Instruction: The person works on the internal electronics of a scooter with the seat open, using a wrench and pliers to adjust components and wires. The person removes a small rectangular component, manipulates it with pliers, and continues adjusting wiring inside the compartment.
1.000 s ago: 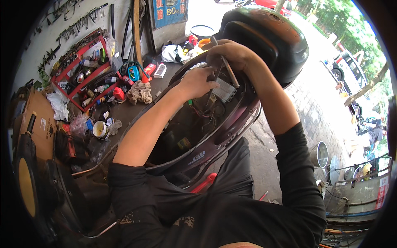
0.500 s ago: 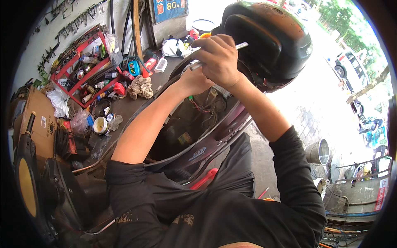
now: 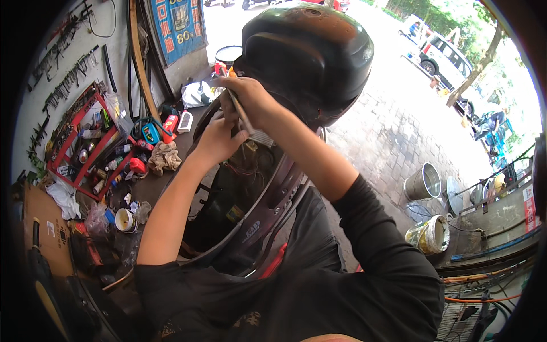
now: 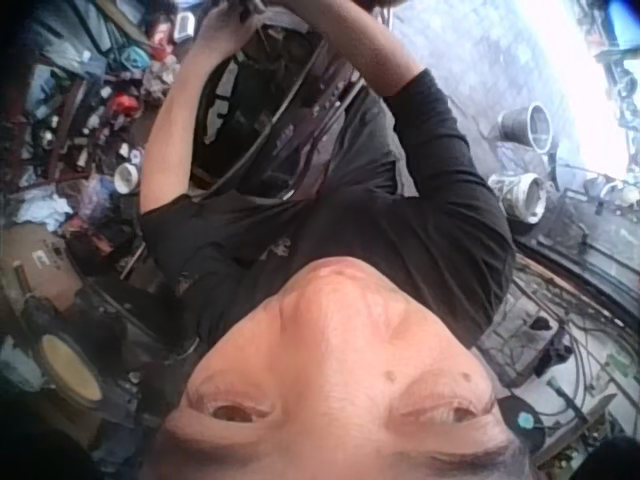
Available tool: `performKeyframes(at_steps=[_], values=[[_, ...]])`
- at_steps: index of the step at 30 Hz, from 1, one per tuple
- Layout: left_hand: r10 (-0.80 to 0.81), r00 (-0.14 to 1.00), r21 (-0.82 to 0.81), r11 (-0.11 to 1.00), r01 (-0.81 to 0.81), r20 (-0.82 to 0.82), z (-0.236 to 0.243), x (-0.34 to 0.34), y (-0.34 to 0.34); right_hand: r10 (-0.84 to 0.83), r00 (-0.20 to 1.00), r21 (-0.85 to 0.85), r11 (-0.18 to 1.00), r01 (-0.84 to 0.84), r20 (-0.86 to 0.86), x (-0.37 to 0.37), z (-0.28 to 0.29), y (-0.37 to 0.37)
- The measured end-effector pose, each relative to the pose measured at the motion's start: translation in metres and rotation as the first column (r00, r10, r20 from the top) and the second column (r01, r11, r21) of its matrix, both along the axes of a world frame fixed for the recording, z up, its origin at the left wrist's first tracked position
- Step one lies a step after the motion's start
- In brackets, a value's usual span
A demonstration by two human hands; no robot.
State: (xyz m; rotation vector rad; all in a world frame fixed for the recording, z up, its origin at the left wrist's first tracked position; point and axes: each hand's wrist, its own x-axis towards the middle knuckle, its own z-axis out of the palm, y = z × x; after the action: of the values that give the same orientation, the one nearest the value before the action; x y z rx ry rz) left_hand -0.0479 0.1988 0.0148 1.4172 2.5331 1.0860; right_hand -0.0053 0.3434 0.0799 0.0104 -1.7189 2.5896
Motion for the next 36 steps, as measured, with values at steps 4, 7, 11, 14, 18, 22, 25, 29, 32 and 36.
performKeyframes(at_steps=[4,7,11,14,18,22,25,29,32,36], values=[[-0.105,0.994,-0.001,0.994,0.105,0.033,0.004,-0.001,0.009,0.155,0.988,0.598,0.79,-0.139,0.025,-0.021,0.027,0.043],[-0.132,0.991,0.061,0.99,0.13,0.029,-0.002,-0.002,0.004,0.284,0.954,0.99,0.074,-0.119,0.093,-0.009,0.075,0.028],[-0.157,0.987,0.096,0.983,0.154,0.024,-0.007,-0.004,0.002,0.286,0.931,0.823,-0.455,0.339,-0.226,0.0,0.051,-0.005],[-0.219,0.976,0.131,0.968,0.215,0.017,-0.007,-0.005,0.002,0.406,0.557,0.406,-0.402,0.821,-0.724,0.012,0.017,-0.012],[-0.188,0.981,0.09,0.978,0.191,-0.037,-0.013,-0.002,0.007,0.269,0.201,0.215,0.02,0.976,-0.942,0.012,-0.005,-0.01],[-0.173,0.976,0.065,0.981,0.182,-0.129,-0.014,-0.004,0.007,0.055,0.162,0.171,0.277,0.946,-0.985,0.011,-0.029,-0.007],[-0.154,0.986,0.072,0.985,0.159,-0.07,-0.015,-0.007,0.011,-0.154,0.238,0.143,0.461,0.876,-0.959,0.019,-0.044,-0.017],[-0.053,0.998,0.023,0.998,0.054,-0.041,-0.012,-0.008,0.012,-0.461,0.559,-0.166,0.851,0.498,-0.689,0.017,-0.051,-0.025],[-0.022,0.995,-0.011,1.0,0.021,-0.097,-0.004,-0.003,0.008,-0.482,0.709,-0.39,0.868,0.308,-0.514,0.02,-0.038,-0.025],[-0.081,0.986,0.008,0.997,0.083,-0.145,-0.011,0.001,0.001,-0.205,0.958,-0.307,0.942,0.138,-0.198,0.019,-0.021,-0.009]])
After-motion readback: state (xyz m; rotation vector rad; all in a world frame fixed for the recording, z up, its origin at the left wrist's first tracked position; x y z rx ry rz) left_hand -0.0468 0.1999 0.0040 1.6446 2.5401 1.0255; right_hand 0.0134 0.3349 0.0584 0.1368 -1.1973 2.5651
